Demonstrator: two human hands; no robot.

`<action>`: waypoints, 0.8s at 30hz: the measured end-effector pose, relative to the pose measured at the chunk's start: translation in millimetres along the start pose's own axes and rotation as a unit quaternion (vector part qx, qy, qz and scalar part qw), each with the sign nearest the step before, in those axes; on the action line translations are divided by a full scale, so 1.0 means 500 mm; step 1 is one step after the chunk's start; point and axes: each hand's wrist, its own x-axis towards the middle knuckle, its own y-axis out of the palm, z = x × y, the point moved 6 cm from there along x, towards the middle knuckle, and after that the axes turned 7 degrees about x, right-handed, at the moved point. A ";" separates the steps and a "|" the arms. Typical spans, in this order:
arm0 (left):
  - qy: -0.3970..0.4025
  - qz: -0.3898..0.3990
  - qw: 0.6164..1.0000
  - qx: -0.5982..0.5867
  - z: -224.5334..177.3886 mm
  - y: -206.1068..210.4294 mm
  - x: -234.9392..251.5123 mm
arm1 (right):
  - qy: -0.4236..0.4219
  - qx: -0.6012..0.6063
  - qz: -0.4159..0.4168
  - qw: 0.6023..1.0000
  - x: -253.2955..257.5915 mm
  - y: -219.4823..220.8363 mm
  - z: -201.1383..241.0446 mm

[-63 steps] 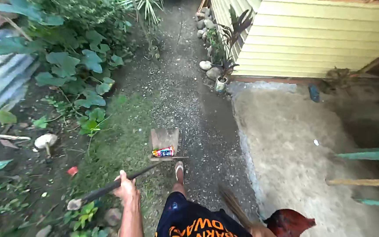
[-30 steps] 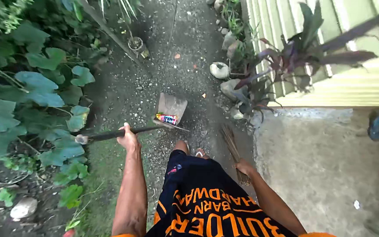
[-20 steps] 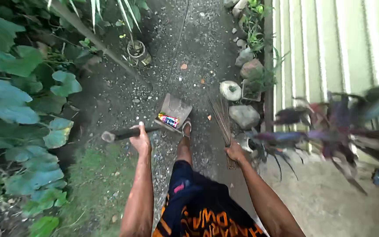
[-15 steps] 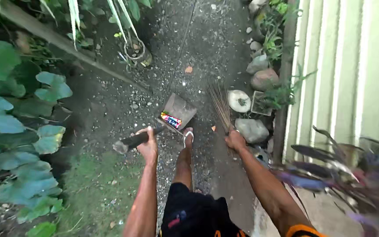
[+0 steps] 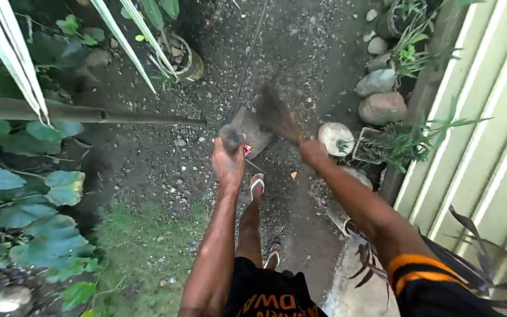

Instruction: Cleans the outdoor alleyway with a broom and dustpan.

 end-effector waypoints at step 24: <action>-0.002 0.079 0.990 0.117 0.016 0.029 -0.083 | 0.058 0.109 0.139 0.983 -0.291 0.219 -0.065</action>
